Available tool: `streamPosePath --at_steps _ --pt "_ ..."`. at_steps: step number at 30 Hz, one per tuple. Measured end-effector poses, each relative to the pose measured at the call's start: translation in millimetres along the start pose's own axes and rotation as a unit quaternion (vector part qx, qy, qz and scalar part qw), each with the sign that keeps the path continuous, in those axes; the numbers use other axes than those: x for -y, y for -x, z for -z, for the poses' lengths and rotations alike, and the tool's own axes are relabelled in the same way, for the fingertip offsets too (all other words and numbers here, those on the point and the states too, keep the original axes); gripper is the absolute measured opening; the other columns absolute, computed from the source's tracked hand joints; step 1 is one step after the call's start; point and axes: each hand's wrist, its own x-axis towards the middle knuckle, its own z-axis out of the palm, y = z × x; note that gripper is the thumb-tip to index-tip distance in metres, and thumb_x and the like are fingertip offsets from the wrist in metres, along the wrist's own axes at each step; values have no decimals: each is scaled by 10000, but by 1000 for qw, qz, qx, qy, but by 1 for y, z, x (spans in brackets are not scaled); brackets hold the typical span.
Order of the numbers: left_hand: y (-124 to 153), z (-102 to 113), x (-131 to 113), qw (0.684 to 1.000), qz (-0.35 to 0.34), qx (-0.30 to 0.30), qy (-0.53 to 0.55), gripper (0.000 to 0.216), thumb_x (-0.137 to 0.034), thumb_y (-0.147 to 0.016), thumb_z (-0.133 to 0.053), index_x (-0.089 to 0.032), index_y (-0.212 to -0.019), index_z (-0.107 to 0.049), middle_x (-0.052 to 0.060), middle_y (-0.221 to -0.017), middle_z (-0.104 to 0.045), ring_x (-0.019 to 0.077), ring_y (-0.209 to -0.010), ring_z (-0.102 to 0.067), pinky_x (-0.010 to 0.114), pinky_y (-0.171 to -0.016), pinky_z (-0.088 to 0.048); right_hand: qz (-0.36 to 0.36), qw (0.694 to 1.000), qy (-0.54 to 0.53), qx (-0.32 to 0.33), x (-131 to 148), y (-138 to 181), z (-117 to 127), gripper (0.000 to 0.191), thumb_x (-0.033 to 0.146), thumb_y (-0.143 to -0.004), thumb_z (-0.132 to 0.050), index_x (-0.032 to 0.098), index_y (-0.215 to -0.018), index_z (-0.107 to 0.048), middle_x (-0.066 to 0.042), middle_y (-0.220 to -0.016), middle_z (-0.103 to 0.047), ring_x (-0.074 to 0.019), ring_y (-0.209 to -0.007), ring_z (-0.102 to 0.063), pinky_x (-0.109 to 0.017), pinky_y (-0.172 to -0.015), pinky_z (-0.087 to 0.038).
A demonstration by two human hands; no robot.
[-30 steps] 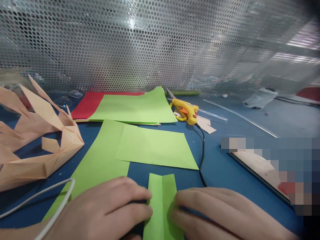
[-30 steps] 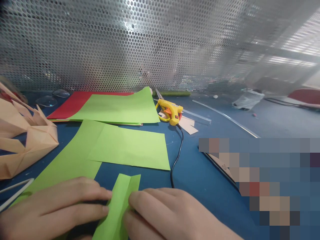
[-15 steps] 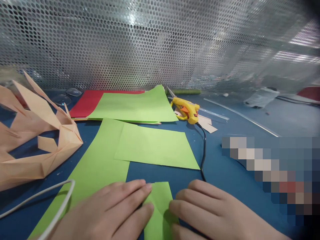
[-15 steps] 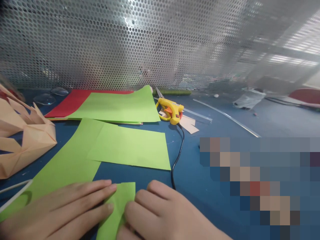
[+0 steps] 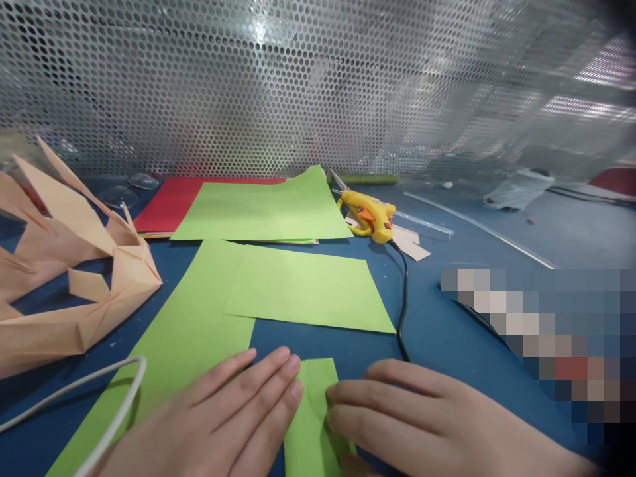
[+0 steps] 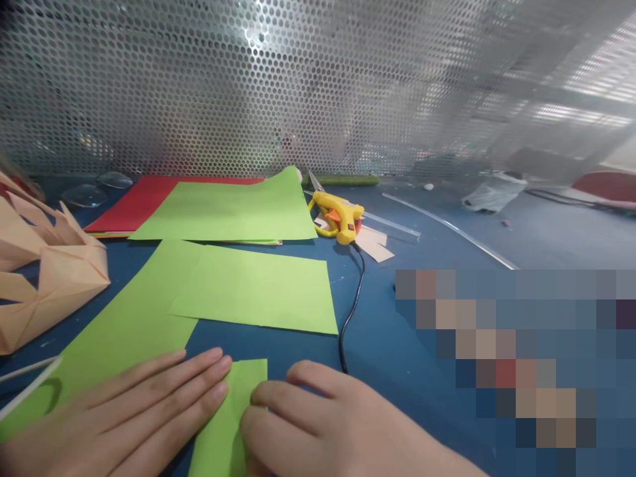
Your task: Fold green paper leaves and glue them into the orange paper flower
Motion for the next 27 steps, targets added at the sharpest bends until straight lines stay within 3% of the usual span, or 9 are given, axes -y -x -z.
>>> streamPosePath --at_steps 4,6,7,9,11,14,17,20,27 --pt "-3 3 -2 999 -18 -18 37 455 -92 -1064 -270 -202 -1206 -689 -43 -1280 -739 98 -1345 -535 256 -1227 -291 14 999 -27 11 -6 -1 6 405 212 -1078 -436 237 -759 -684 32 -1099 -782 -100 -1110 -702 -194 -981 -504" --pt "-3 6 -3 998 -25 -12 56 394 -139 -1074 -332 -242 -1203 -689 -52 -1270 -742 105 -1330 -553 258 -1210 -319 15 997 -65 33 -7 0 15 287 226 -1033 -549 237 -799 -715 13 -1134 -771 -113 -1177 -674 -189 -1015 -489" --pt "-2 8 -3 998 -24 -4 63 340 -174 -1068 -393 -261 -1226 -681 -48 -1287 -734 113 -1339 -549 258 -1200 -332 -13 992 -85 91 -7 0 20 201 195 -1001 -602 239 -853 -730 -12 -1187 -752 -121 -1208 -658 -199 -1029 -485" --pt "1 10 -4 997 -19 15 72 302 -246 -1027 -536 -299 -1304 -643 -32 -1331 -710 134 -1375 -522 262 -1188 -351 -53 984 -119 123 -5 -2 28 67 209 -948 -678 246 -965 -731 -37 -1266 -705 -120 -1161 -677 -191 -1012 -498" --pt "6 9 -6 996 -26 40 76 413 -276 -997 -599 -327 -1405 -564 -7 -1380 -679 161 -1407 -493 289 -1186 -357 -94 977 -116 155 -3 -6 32 207 329 -904 -736 224 -1081 -709 -66 -1337 -665 -159 -1209 -652 -229 -1049 -488" --pt "13 5 -8 994 -21 75 80 531 -238 -1019 -532 -323 -1528 -408 55 -1477 -594 225 -1424 -480 376 -1163 -403 -133 968 -114 180 -1 -12 30 495 443 -806 -823 206 -1208 -656 -68 -1370 -646 -172 -1279 -603 -230 -1089 -452" --pt "16 1 -9 990 -22 103 91 602 -167 -994 -516 -313 -1555 -356 95 -1540 -519 267 -1418 -487 424 -1131 -444 -176 959 -137 173 1 -13 25 522 425 -758 -866 248 -1202 -657 -37 -1387 -623 -145 -1305 -575 -200 -1097 -430" --pt "16 0 -10 989 -14 101 105 571 -129 -976 -489 -292 -1519 -421 92 -1575 -474 269 -1450 -441 444 -1155 -415 -200 955 -150 161 3 -11 21 467 424 -790 -840 235 -1184 -672 -58 -1400 -596 -156 -1305 -571 -211 -1093 -441" --pt "9 4 -10 982 50 82 161 531 -174 -968 -464 -206 -1497 -430 65 -1613 -417 242 -1497 -359 436 -1207 -340 -177 958 -205 94 0 -4 11 324 216 -934 -698 241 -1249 -623 -55 -1337 -576 -90 -1267 -576 -151 -1062 -434"
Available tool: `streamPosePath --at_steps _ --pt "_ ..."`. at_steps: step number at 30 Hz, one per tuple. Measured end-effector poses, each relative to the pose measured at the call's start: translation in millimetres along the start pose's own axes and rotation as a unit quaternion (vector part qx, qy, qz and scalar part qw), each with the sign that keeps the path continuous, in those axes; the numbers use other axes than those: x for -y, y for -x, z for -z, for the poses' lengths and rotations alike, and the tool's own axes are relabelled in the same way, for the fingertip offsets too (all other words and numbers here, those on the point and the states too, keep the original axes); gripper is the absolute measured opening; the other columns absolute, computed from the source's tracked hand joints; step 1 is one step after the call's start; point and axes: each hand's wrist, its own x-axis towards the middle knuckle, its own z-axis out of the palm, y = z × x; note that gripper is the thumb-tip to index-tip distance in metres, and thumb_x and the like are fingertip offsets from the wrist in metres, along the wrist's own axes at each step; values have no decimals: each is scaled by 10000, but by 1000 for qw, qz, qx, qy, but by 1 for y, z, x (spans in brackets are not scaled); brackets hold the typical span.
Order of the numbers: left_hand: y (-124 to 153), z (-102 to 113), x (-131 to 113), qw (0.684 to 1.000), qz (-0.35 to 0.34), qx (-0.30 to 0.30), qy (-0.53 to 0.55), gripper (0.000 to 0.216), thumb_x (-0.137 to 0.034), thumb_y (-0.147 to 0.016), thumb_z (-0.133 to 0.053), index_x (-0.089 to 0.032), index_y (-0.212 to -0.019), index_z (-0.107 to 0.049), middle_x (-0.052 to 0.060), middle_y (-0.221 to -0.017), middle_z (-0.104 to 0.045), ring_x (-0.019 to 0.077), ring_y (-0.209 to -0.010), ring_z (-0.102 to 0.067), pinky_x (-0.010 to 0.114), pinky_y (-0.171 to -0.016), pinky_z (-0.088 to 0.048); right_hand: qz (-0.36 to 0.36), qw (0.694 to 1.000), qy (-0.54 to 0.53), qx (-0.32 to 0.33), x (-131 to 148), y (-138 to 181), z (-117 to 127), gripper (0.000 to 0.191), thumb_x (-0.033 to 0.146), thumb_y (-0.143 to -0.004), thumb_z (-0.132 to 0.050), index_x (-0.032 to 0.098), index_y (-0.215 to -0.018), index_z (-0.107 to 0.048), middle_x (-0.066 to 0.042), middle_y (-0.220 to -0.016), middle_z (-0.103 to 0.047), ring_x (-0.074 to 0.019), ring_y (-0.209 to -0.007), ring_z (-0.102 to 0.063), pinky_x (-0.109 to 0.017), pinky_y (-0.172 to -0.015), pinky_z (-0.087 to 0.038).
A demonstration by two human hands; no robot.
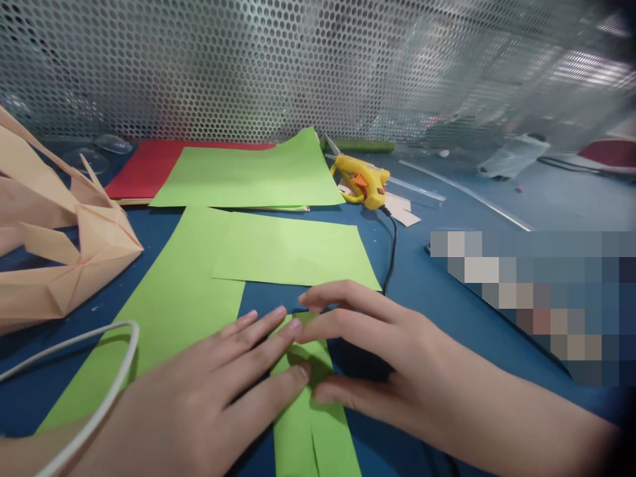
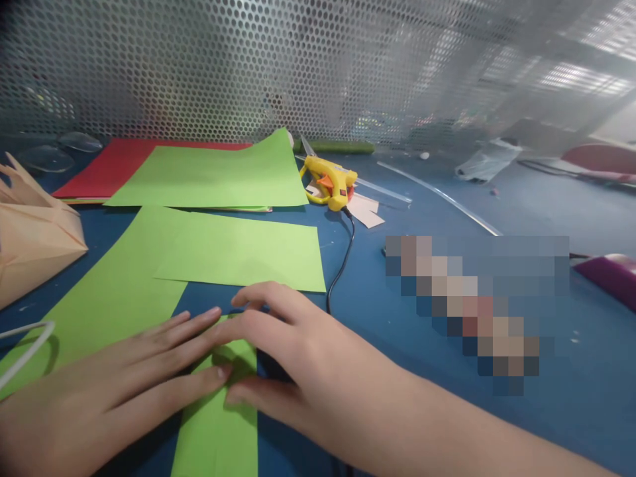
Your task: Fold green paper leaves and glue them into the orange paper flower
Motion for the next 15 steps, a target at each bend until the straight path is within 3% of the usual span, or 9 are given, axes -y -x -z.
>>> streamPosePath --at_steps 4,7,11,15 --pt "-13 9 -3 999 9 -43 20 341 -224 -1014 -480 -208 -1341 -574 12 -1453 -621 132 -1445 -427 294 -1248 -235 15 999 4 -35 -2 -2 0 216 194 -967 -631 208 -1182 -646 -75 -1300 -579 -79 -1236 -592 -134 -1057 -422" --pt "-21 14 -6 997 -35 -71 23 228 -260 -1048 -456 -218 -1152 -655 -6 -1280 -736 100 -1357 -517 226 -1229 -262 26 999 16 -40 0 -4 2 182 190 -956 -643 175 -1136 -665 -88 -1271 -597 -74 -1224 -595 -95 -1031 -415" --pt "-21 16 -10 994 -50 -84 44 273 -216 -1050 -433 -242 -1013 -702 -27 -1202 -769 111 -1250 -609 222 -1204 -326 33 999 16 -12 1 -2 3 197 188 -943 -667 179 -1140 -669 -97 -1290 -594 -90 -1236 -593 -116 -1027 -437" --pt "-15 20 -9 994 -69 -62 54 211 -230 -1023 -522 -253 -1059 -729 -9 -1231 -760 154 -1265 -615 278 -1203 -352 42 999 7 4 0 0 3 249 192 -931 -690 176 -1178 -660 -109 -1313 -570 -120 -1215 -616 -168 -1028 -469"
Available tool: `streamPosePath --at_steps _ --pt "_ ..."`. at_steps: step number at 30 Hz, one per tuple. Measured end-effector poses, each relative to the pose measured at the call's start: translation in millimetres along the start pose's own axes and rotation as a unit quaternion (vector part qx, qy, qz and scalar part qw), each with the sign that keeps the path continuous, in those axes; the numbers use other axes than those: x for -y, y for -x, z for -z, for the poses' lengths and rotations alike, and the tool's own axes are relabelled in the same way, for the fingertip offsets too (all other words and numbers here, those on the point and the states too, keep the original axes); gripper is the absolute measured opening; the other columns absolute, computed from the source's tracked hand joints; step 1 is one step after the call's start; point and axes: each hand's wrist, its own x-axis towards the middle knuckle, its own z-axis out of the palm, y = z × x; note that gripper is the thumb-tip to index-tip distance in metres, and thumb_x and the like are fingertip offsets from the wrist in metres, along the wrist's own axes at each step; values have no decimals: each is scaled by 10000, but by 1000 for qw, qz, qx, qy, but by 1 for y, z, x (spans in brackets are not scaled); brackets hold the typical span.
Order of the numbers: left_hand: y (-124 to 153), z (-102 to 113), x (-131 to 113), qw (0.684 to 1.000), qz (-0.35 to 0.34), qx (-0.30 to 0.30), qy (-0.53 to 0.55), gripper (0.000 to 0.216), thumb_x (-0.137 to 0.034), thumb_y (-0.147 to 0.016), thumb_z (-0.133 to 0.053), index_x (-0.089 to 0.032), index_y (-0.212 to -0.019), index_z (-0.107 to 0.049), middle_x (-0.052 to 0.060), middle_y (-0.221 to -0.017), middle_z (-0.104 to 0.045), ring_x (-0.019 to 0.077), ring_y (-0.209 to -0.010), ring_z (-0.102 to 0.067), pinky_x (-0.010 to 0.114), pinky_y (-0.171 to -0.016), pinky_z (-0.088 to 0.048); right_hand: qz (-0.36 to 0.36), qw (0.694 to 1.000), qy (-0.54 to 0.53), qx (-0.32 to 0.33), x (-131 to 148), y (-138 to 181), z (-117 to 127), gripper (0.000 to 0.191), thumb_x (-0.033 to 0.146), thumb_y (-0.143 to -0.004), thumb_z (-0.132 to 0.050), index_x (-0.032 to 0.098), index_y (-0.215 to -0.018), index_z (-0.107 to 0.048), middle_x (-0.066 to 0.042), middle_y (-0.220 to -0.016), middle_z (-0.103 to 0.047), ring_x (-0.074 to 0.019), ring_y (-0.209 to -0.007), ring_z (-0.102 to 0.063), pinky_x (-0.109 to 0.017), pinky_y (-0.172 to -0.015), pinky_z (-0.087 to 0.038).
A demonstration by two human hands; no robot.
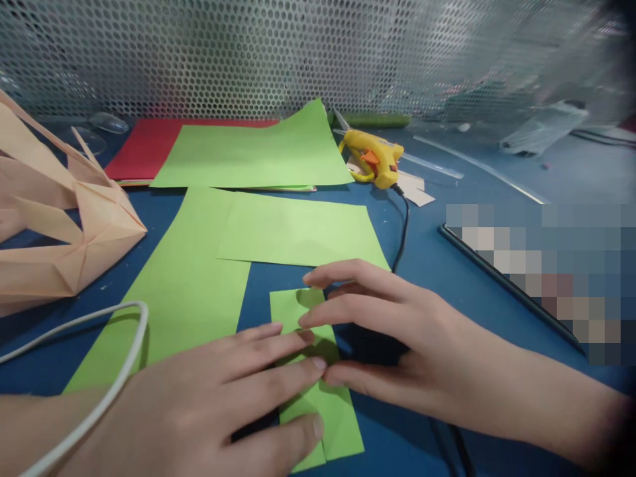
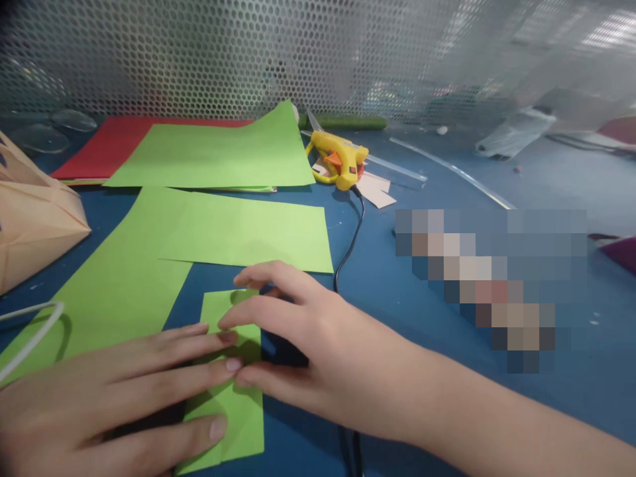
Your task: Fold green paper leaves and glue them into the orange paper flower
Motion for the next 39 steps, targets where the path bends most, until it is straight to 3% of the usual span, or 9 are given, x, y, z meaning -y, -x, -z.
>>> streamPosePath --at_steps 4,10,15,20,25,27,29,35,39 --pt "3 5 1 998 -27 52 -4 223 -260 -1016 -568 -286 -1184 -711 0 -1286 -734 199 -1263 -637 367 -1212 -353 10 1000 5 15 -1 0 2 257 224 -911 -728 167 -1157 -679 -98 -1307 -568 -89 -1222 -589 -105 -1034 -416" --pt "5 3 1 998 -15 52 15 242 -254 -1018 -558 -262 -1215 -700 23 -1331 -709 203 -1285 -625 380 -1216 -351 20 999 19 32 -2 0 4 340 310 -907 -740 179 -1213 -673 -100 -1342 -555 -102 -1325 -511 -120 -1076 -384" --pt "2 6 -1 998 13 54 38 236 -285 -1029 -535 -213 -1198 -683 17 -1325 -716 150 -1351 -559 302 -1239 -289 22 998 37 44 1 0 4 397 357 -901 -742 201 -1256 -656 -105 -1358 -568 -142 -1296 -556 -196 -1074 -444" --pt "2 10 -4 996 62 57 19 254 -331 -1023 -548 -210 -1209 -672 -1 -1321 -721 136 -1346 -564 238 -1238 -267 8 995 93 41 8 4 -3 654 521 -831 -775 168 -1352 -598 -134 -1427 -568 -211 -1339 -545 -283 -1096 -467" --pt "7 7 -8 996 64 53 -30 314 -369 -1020 -533 -181 -1232 -667 41 -1358 -697 194 -1381 -533 312 -1248 -277 25 984 168 45 7 15 -14 861 645 -871 -657 132 -1523 -427 -139 -1620 -391 -259 -1494 -358 -403 -1180 -356" --pt "10 5 -10 995 43 63 -67 356 -350 -1027 -503 -128 -1267 -645 106 -1378 -675 254 -1434 -466 379 -1254 -273 55 975 206 59 6 18 -18 822 622 -935 -572 71 -1524 -413 -164 -1622 -352 -268 -1506 -311 -429 -1194 -295" --pt "12 3 -12 993 25 66 -98 365 -303 -1036 -454 -99 -1282 -629 147 -1395 -655 291 -1458 -425 426 -1246 -293 77 969 233 15 6 18 -22 708 562 -1011 -435 30 -1477 -473 -186 -1581 -401 -282 -1483 -341 -449 -1182 -294" --pt "12 -1 -11 988 34 72 -132 385 -327 -1040 -396 -127 -1287 -614 76 -1392 -659 238 -1408 -476 367 -1264 -241 88 950 295 45 7 23 -35 665 479 -1053 -376 -24 -1483 -436 -228 -1550 -392 -314 -1453 -356 -442 -1145 -377" --pt "7 -1 -6 987 57 70 -133 388 -371 -1017 -382 -149 -1237 -611 160 -1374 -635 299 -1368 -513 416 -1157 -436 72 961 266 3 3 30 -41 655 466 -1068 -312 8 -1533 -364 -180 -1603 -340 -252 -1514 -253 -429 -1201 -309"
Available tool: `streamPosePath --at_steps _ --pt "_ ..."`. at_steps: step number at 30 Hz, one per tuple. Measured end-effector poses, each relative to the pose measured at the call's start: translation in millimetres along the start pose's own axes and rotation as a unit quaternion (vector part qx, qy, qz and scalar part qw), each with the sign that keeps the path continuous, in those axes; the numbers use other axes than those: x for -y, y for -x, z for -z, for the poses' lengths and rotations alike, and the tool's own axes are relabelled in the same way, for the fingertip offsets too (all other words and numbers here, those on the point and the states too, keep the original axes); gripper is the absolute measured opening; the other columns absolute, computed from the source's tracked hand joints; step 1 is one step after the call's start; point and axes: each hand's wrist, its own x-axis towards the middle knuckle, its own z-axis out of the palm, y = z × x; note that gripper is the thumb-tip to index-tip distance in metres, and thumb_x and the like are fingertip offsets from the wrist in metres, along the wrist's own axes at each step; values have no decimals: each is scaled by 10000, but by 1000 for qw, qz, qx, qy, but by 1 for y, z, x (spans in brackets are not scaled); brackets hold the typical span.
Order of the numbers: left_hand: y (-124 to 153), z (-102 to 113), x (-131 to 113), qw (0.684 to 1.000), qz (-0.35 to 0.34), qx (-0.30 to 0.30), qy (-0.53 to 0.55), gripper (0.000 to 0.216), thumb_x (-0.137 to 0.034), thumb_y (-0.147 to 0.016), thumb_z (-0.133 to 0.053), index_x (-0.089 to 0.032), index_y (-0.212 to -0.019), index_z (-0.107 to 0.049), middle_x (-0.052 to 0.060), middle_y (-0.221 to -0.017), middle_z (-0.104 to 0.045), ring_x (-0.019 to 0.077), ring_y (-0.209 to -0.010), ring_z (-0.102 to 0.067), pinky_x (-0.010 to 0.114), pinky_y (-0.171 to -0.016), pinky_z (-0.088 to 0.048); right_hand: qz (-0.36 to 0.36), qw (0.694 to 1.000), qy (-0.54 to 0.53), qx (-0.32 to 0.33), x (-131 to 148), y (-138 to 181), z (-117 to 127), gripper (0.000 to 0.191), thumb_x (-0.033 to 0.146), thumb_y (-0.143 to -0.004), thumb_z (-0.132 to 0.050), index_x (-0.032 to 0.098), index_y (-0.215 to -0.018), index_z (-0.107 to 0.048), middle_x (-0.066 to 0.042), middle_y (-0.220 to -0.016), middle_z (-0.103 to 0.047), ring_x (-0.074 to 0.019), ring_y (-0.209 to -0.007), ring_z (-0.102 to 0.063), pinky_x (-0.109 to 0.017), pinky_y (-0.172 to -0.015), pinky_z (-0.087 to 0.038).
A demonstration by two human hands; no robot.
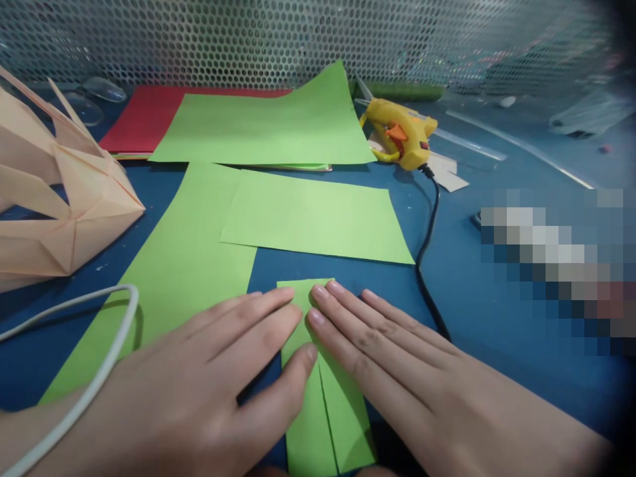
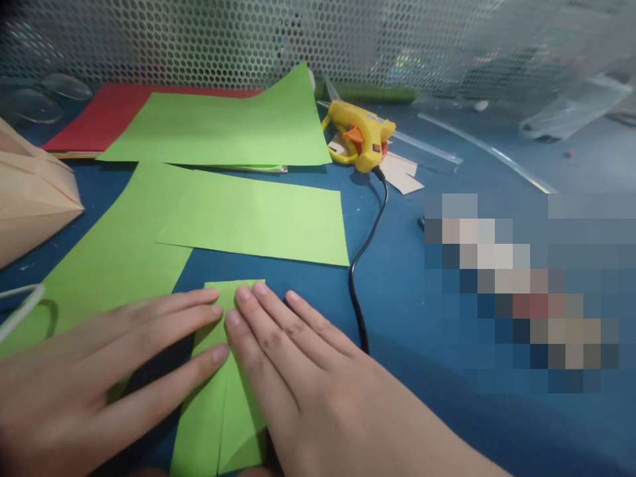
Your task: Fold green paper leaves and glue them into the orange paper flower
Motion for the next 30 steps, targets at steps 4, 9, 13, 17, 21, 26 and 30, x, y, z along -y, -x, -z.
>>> streamPosePath --at_steps 4,9,13,17,21,26,30 --pt "-2 0 2 1000 0 14 7 381 -338 -996 -380 -154 -1257 -589 206 -1459 -558 318 -1409 -473 448 -1114 -474 -7 1000 -24 -3 -2 2 -2 637 452 -1050 -382 26 -1522 -397 -172 -1593 -377 -243 -1514 -268 -421 -1206 -317" --pt "-2 0 3 1000 -4 14 6 407 -361 -963 -429 -148 -1265 -599 196 -1454 -582 319 -1410 -474 462 -1135 -442 -8 999 -29 -15 -2 1 -2 618 434 -1047 -395 35 -1519 -405 -169 -1588 -386 -248 -1503 -302 -430 -1201 -332" --pt "-5 -1 2 1000 -10 26 13 425 -350 -999 -346 -143 -1288 -577 188 -1459 -579 306 -1428 -452 451 -1149 -408 4 1000 -9 -10 -1 1 -1 642 445 -1046 -391 9 -1517 -391 -170 -1600 -368 -240 -1519 -262 -418 -1222 -278" --pt "-3 -2 1 1000 15 22 12 423 -342 -1057 -248 -168 -1266 -572 174 -1457 -586 291 -1443 -427 464 -1158 -368 3 1000 3 -9 -2 0 -2 638 465 -1061 -343 20 -1516 -389 -156 -1609 -363 -222 -1529 -226 -405 -1236 -230" --pt "0 -2 5 999 -19 28 -3 290 -247 -1016 -459 -232 -1278 -583 174 -1462 -585 294 -1431 -453 481 -1095 -447 -2 1000 3 -8 -2 0 -2 645 485 -1061 -342 23 -1507 -410 -166 -1596 -380 -231 -1516 -267 -410 -1223 -277" --pt "-6 1 8 999 -35 37 -6 276 -215 -1004 -520 -273 -1252 -626 177 -1411 -632 324 -1355 -553 506 -999 -548 3 1000 9 -13 -3 0 -3 646 484 -1062 -320 27 -1513 -398 -150 -1603 -374 -220 -1525 -233 -394 -1236 -241" --pt "-8 3 7 998 -43 44 -9 293 -284 -1023 -525 -291 -1302 -616 190 -1389 -645 330 -1354 -555 487 -965 -570 -2 1000 17 -4 -2 1 -4 614 429 -1063 -325 34 -1533 -362 -152 -1623 -327 -238 -1526 -236 -423 -1223 -276"
